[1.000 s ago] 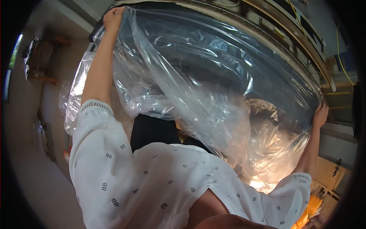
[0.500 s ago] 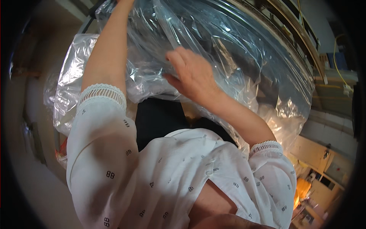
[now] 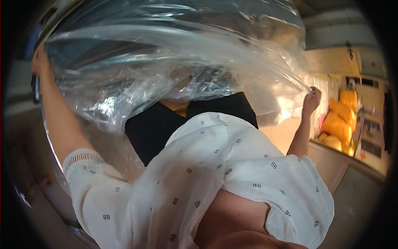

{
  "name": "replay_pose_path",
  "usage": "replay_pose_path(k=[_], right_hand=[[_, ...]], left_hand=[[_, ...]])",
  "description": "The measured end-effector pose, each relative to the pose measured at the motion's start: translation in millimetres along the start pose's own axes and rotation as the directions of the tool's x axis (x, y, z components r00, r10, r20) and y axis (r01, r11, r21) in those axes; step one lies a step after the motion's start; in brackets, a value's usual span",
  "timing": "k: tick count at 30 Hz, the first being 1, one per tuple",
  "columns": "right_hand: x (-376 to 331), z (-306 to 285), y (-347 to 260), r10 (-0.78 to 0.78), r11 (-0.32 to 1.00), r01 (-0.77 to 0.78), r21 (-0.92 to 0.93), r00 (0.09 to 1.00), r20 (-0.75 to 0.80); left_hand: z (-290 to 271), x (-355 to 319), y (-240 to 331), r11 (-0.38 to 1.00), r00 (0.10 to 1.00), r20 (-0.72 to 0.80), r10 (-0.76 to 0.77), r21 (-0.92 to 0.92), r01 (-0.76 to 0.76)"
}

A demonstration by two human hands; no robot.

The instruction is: The person is wrapping a large curved object with a plastic sheet on a workbench.

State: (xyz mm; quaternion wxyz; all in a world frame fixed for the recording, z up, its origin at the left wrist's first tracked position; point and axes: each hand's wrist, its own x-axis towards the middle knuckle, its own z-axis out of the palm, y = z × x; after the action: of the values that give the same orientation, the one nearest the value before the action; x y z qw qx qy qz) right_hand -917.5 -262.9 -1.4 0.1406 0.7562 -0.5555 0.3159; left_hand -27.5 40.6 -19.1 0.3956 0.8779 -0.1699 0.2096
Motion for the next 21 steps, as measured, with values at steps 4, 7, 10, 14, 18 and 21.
replay_pose_path(k=[4, 7, 10, 14, 18, 21], right_hand=[[59, -76, 70, 0.27, 0.948, -0.282, 0.148, 0.958, 0.098], [143, -96, 136, 0.176, 0.25, -0.471, 0.846, 0.881, 0.438], [245, -80, 90, 0.359, 0.404, -0.391, 0.827, 0.9, 0.25], [258, -52, 17, -0.04, 0.99, 0.054, 0.129, 0.993, -0.107], [144, -14, -180, -0.739, 0.664, 0.74, 0.108, 0.672, -0.052], [95, 83, -95, -0.729, 0.677, 0.729, 0.107, 0.643, 0.234]], left_hand=[[-6, 8, -12, 0.986, 0.992, 0.019, 0.121, 0.11, -0.123], [-5, 12, -6, 0.958, 0.985, -0.005, 0.17, 0.236, -0.164], [-9, 12, -18, 0.94, 0.984, -0.023, 0.177, 0.3, -0.162], [-11, 0, -20, 0.963, 0.988, -0.05, 0.143, 0.238, -0.127], [-48, -20, -23, 0.956, 0.989, -0.041, 0.139, 0.265, -0.123], [-36, -21, 4, 0.969, 0.992, 0.048, 0.114, 0.216, -0.122]])
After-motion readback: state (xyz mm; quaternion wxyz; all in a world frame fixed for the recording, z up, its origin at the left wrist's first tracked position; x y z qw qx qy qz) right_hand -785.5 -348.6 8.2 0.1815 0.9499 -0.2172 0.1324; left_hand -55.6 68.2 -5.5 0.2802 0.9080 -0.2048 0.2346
